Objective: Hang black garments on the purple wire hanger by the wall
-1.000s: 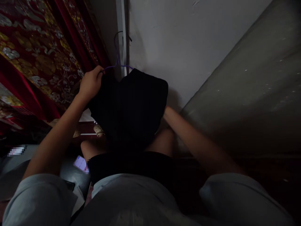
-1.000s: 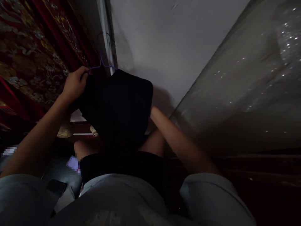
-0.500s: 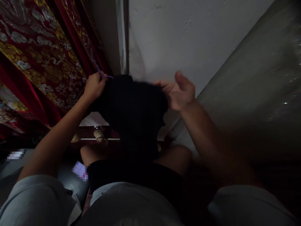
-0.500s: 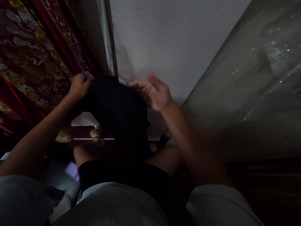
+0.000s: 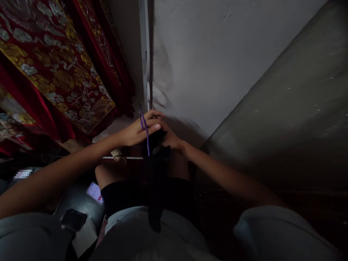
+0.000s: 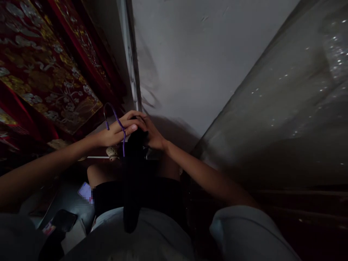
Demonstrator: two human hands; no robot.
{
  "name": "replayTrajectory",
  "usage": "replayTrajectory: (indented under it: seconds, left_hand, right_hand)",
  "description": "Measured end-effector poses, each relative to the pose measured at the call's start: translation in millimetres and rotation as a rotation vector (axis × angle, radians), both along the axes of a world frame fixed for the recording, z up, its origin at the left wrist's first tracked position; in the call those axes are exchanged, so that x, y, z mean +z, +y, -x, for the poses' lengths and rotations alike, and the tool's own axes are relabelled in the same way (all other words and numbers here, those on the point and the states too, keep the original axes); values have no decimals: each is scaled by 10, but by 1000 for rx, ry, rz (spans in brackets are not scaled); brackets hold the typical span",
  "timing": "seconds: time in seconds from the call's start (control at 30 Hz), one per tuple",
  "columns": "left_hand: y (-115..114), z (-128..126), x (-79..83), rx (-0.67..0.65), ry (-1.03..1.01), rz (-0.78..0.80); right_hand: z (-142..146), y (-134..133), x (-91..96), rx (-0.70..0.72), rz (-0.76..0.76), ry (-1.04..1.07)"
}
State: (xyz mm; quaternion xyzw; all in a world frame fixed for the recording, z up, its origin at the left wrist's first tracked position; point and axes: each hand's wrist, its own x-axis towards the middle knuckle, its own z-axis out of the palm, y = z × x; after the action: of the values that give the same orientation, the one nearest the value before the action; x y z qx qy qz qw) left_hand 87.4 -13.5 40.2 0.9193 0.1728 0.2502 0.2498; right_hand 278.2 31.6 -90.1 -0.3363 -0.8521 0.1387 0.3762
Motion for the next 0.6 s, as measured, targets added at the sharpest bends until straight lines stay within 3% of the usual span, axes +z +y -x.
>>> replayTrajectory:
  seconds: [0.13, 0.27, 0.43, 0.53, 0.6]
  left_hand:
    - [-79, -57, -8, -42, 15, -25]
    - [-4, 67, 93, 66, -14, -90]
    - [125, 593, 496, 378, -3, -72]
    - [62, 933, 738, 509, -96, -206]
    - [-32, 1063, 822, 601, -126, -282]
  right_hand:
    - [93, -7, 32, -1, -30, 95]
    - [-130, 177, -18, -67, -173, 81]
    - [-663, 232, 87, -449, -267, -12]
    - [-888, 211, 273, -669, -288, -8]
    - [-938, 205, 426, -737, -313, 9]
